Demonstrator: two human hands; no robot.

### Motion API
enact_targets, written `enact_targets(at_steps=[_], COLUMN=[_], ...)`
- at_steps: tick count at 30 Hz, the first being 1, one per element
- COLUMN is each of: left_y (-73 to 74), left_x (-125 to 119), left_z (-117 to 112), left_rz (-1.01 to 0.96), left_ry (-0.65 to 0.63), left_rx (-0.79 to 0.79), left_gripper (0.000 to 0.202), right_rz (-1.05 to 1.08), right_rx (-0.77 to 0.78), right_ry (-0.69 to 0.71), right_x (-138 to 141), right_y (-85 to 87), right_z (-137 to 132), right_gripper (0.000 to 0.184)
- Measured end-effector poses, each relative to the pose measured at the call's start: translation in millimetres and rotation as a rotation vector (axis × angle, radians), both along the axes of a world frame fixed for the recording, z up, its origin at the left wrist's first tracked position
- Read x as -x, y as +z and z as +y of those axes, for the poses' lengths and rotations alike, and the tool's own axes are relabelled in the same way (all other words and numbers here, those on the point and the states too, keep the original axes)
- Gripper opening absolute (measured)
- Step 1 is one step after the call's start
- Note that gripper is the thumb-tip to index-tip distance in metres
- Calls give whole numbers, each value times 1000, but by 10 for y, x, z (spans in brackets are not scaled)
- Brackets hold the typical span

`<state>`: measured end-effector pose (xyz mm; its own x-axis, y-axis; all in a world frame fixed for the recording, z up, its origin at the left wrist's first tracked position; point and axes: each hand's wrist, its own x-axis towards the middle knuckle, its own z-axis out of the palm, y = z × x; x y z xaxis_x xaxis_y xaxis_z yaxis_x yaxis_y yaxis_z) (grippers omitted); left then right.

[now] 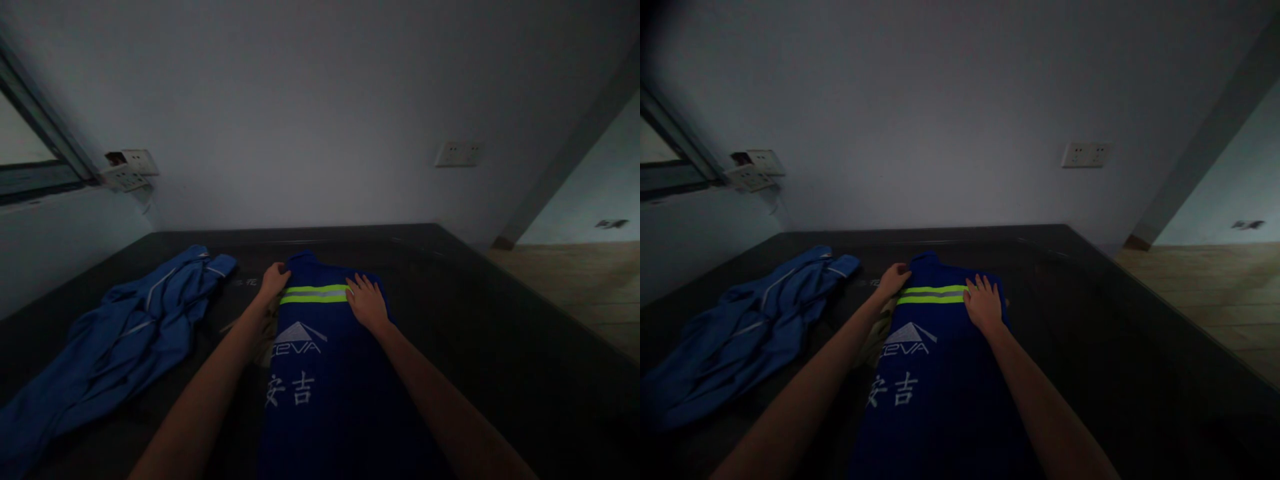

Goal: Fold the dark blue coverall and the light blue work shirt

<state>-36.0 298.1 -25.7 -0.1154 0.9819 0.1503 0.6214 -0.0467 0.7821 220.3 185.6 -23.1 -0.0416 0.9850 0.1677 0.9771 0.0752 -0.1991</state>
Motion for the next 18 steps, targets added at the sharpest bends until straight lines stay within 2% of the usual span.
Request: enact_targets(at_steps=[4,9,13,18], left_y=[56,97,68,38], left_x=[45,-75,-165,-249], left_z=[189,283,263,164], left_rz=[-153,-355,-458,-539], left_ry=[11,-47,-9,-29], left_rx=[177,313,231,60], left_gripper=[27,26,28,32], right_rz=[18,86,313,601], right_rx=[-69,-183,-318,-387], right_ry=[15,41,158,272], right_x=[10,9,32,214], right_y=[-5,73,253,552], right_z=[-8,-27,95,519], right_gripper=[45,37,31,25])
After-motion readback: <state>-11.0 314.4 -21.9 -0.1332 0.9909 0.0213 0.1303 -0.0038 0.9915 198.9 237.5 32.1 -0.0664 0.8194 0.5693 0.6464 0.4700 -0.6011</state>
